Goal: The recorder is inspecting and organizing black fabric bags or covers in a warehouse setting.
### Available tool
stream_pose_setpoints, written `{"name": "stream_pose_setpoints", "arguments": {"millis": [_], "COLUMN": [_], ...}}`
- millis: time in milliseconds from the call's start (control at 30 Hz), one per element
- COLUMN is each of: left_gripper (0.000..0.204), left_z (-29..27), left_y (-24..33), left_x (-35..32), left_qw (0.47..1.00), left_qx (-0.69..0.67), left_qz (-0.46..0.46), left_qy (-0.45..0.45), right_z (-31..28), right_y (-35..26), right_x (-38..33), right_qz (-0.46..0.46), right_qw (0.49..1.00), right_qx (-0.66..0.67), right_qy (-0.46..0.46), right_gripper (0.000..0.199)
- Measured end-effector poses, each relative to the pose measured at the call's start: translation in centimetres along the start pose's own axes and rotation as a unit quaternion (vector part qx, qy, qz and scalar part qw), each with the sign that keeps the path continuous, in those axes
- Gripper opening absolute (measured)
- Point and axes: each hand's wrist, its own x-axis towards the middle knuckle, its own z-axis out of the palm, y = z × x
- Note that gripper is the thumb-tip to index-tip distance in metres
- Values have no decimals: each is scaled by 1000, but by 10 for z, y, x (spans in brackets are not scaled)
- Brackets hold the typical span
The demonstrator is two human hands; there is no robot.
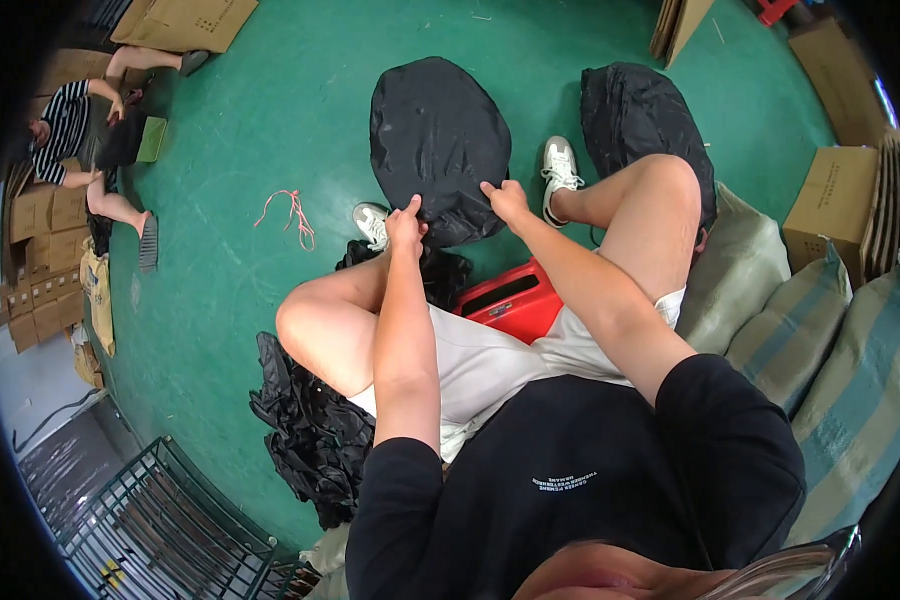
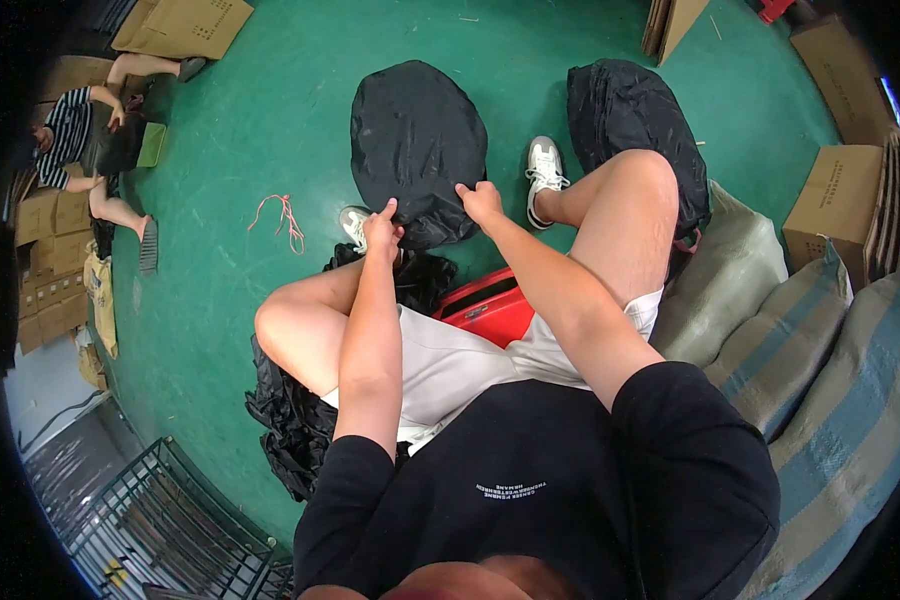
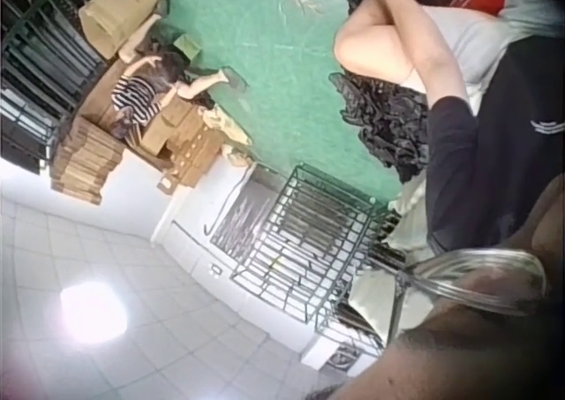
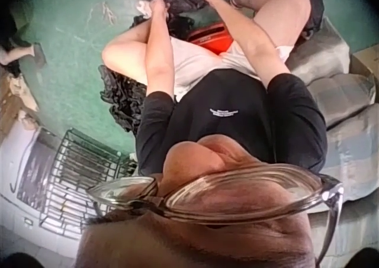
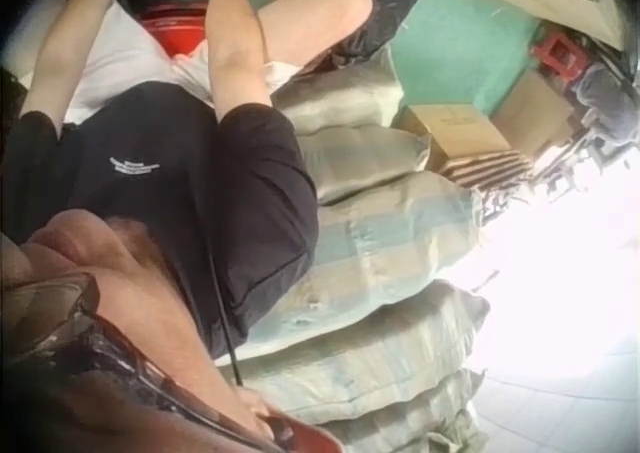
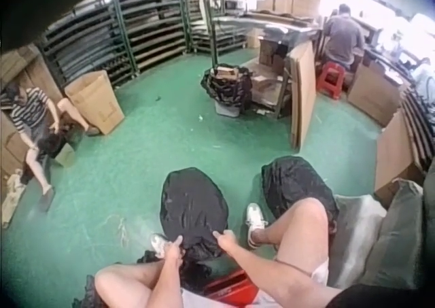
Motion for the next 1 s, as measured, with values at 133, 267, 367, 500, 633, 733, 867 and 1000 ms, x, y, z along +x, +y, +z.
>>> {"name": "stream_pose_setpoints", "arguments": {"millis": [133, 267, 367, 500, 633, 733, 867, 1000], "left_gripper": [27, 30, 33, 30, 29, 30, 36, 58], "left_z": [-14, -29, 2, -23, -27, -35, -26, 27], "left_y": [-21, -31, -39, -47, -53, -47, -30, -25], "left_x": [-11, -10, -19, -3, 4, 1, -26, -81], "left_qw": [994, 979, 978, 977, 982, 971, 856, 746], "left_qx": [75, 139, 176, 151, 96, 157, 398, 486], "left_qz": [26, 66, 36, 64, 52, 82, 176, 405], "left_qy": [76, 130, 109, 138, 152, 163, 280, 207], "right_z": [10, 29, 14, 23, 10, -1, -35, -105], "right_y": [12, 27, 61, 44, 21, -9, -60, -126], "right_x": [-22, -24, 1, -13, -31, -41, -29, -23], "right_qz": [-4, 23, 16, -32, 31, 17, -170, -271], "right_qw": [998, 997, 996, 998, 992, 958, 833, 881], "right_qx": [-61, -80, -90, -58, -77, -194, -361, -267], "right_qy": [23, -7, -2, 15, -98, -209, -383, -282], "right_gripper": [46, 47, 45, 38, 37, 34, 50, 30]}}
